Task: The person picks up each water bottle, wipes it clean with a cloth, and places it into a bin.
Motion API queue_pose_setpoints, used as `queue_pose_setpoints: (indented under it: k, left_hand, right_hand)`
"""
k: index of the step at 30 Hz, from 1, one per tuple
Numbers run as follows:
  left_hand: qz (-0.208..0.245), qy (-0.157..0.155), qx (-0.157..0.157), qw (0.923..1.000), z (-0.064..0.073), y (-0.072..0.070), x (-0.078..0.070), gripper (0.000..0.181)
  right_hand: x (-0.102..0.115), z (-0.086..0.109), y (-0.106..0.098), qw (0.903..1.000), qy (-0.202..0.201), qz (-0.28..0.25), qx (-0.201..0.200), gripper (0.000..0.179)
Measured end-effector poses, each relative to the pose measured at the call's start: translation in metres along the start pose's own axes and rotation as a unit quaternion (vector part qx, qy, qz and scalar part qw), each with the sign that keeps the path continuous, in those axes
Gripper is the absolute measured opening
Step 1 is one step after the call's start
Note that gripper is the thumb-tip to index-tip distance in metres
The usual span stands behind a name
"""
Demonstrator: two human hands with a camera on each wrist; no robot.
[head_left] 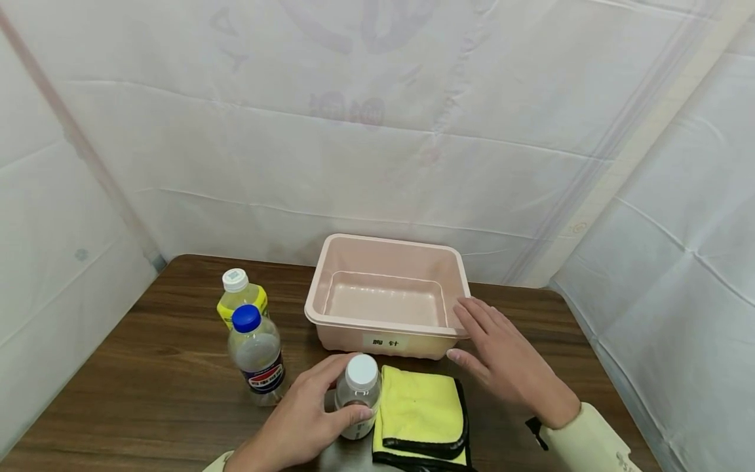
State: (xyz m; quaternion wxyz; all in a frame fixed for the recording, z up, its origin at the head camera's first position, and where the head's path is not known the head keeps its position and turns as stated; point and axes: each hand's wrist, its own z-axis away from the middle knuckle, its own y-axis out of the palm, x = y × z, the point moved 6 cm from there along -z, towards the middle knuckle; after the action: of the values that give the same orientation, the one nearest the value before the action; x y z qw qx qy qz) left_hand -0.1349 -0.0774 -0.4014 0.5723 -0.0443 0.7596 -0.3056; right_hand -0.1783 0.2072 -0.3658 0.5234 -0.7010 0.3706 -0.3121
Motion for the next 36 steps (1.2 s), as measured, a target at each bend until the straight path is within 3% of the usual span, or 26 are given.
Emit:
queue_pose_setpoints:
  k: [19,25,30,36]
  left_hand:
    - [0.013,0.004,0.005,0.9999,0.002,0.003,0.000,0.062]
    - [0.010,0.004,0.004,0.9999,0.002,0.003,0.000,0.062]
    - [0.006,0.000,0.003,1.0000,0.003,0.004,0.001,0.062]
    - [0.008,-0.024,0.005,0.9997,0.002,0.005,0.004,0.064]
  right_hand:
    - [-0.040,-0.018,0.000,0.9927,0.087,-0.079,0.027,0.070]
    - [-0.046,-0.023,0.000,0.9889,0.100,-0.109,0.015,0.067]
    - [-0.054,-0.029,-0.001,0.9775,0.119,-0.174,-0.005,0.062]
    - [-0.067,-0.034,0.004,0.9567,0.175,-0.232,-0.005,0.058]
